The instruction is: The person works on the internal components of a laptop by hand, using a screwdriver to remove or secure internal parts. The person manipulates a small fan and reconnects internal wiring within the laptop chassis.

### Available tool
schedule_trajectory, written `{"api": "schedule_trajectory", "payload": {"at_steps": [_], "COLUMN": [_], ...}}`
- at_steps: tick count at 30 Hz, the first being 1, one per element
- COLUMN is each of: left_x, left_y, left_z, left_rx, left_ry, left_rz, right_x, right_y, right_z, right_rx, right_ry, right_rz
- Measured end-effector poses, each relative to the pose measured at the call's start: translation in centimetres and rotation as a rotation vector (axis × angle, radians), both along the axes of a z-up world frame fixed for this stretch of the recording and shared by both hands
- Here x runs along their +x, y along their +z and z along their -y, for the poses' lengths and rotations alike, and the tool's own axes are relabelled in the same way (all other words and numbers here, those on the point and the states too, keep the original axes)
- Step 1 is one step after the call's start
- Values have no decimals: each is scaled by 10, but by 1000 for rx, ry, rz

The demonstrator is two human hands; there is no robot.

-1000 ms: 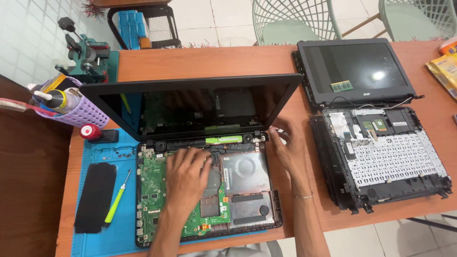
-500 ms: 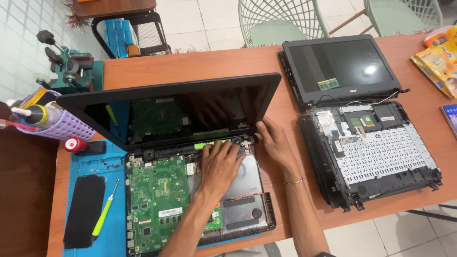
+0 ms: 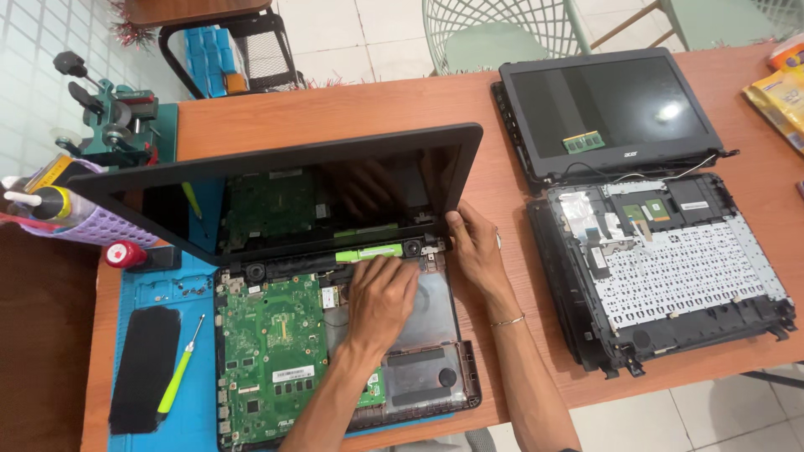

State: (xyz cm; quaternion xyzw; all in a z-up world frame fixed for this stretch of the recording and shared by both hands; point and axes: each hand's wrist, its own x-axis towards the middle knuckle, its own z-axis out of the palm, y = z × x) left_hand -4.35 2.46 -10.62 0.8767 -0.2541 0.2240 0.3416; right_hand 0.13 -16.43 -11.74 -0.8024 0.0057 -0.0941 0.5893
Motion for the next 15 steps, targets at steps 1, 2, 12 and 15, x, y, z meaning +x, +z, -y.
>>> {"api": "schedule_trajectory", "payload": {"at_steps": [1,2,12,15], "left_x": [-1,0,-1,-4], "left_y": [-1,-2,-5,-5], "left_z": [-1,0,2,3], "left_rx": [14,25,55,52], "left_ry": [-2,-9,8,2], "left_rz": [1,6,2,24], "right_x": [0,0,2,3], "right_y": [0,0,-1,-1], "right_z": [-1,-1,0,0], "right_rx": [-8,-17,-3,-6], "right_ry": [2,-2,10,14], "right_rz": [8,19,35,54]}}
